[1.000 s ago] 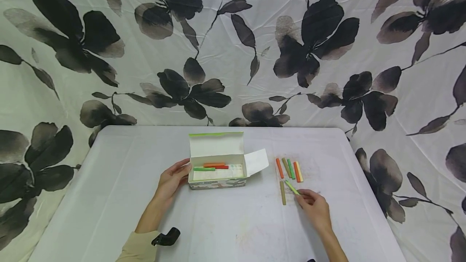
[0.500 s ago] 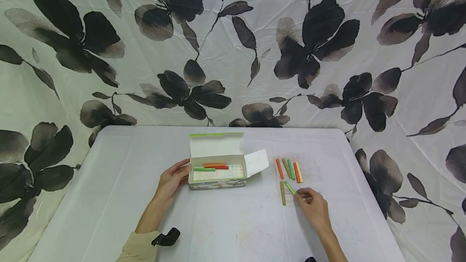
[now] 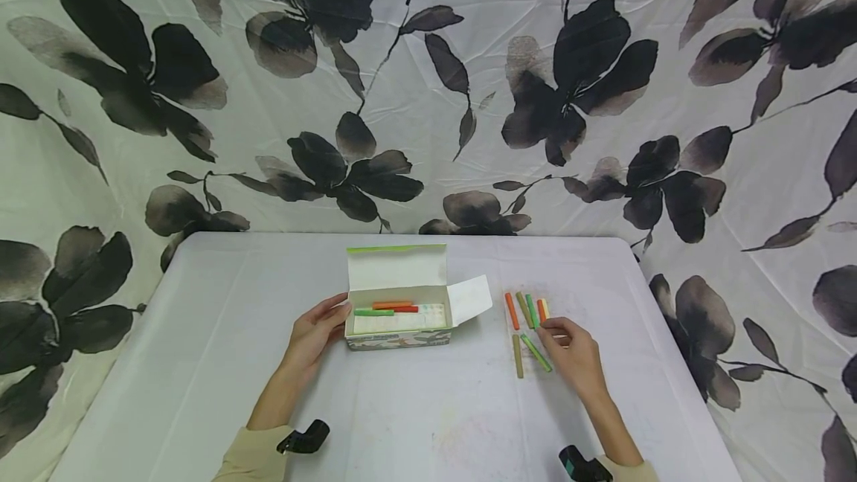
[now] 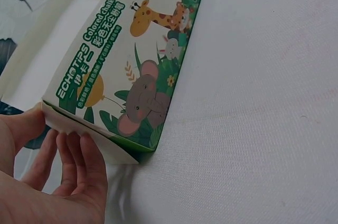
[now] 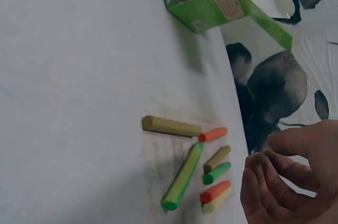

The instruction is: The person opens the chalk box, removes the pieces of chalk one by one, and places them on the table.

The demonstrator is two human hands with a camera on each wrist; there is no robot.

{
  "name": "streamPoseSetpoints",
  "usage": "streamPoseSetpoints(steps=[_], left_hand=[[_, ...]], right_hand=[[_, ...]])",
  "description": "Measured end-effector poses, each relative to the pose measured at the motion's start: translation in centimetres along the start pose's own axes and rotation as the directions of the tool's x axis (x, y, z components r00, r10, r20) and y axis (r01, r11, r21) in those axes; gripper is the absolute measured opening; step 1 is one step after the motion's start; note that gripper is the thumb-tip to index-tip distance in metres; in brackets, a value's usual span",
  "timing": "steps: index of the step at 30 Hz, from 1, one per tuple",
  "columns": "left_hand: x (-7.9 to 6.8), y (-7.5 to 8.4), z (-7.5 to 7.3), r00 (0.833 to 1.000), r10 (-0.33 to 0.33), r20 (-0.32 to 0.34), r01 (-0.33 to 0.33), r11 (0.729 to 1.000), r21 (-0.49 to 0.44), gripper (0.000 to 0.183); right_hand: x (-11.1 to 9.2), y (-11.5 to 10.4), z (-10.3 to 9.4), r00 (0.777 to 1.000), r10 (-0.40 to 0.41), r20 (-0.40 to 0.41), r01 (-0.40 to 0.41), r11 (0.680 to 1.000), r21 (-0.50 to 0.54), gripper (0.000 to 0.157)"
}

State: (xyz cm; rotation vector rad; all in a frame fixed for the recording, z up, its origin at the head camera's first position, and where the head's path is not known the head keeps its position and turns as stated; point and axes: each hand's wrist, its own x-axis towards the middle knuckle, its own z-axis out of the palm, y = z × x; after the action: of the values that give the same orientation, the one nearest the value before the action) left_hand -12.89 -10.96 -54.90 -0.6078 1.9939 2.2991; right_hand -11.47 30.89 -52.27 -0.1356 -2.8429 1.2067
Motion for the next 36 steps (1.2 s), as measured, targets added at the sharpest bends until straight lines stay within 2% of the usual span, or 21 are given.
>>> streamPoseSetpoints(steps=[10,17,27,36], left_hand=[[0.0,0.0,0.0,1.0,-0.004,0.003,0.004,1.0,0.004,0.04],[-0.2,0.0,0.0,1.0,-0.003,0.002,0.003,1.0,0.017,0.041],[0.0,-0.1,-0.2,1.0,0.002,0.005,-0.002,1.0,0.003,0.042],[0.1,-0.3,0.0,1.0,0.006,-0.004,-0.006,1.0,-0.007,0.04]], right_hand=[[1.8,-3.0,-0.2,0.99,-0.14,-0.016,0.14,0.987,0.074,0.026],[2.9,-5.1,0.0,0.966,-0.253,-0.059,0.257,0.963,0.084,0.023],[4.2,-8.4,1.5,0.941,-0.338,0.004,0.334,0.931,0.149,0.022],[5.0,-10.4,4.3,0.891,-0.449,0.069,0.431,0.883,0.188,0.02]])
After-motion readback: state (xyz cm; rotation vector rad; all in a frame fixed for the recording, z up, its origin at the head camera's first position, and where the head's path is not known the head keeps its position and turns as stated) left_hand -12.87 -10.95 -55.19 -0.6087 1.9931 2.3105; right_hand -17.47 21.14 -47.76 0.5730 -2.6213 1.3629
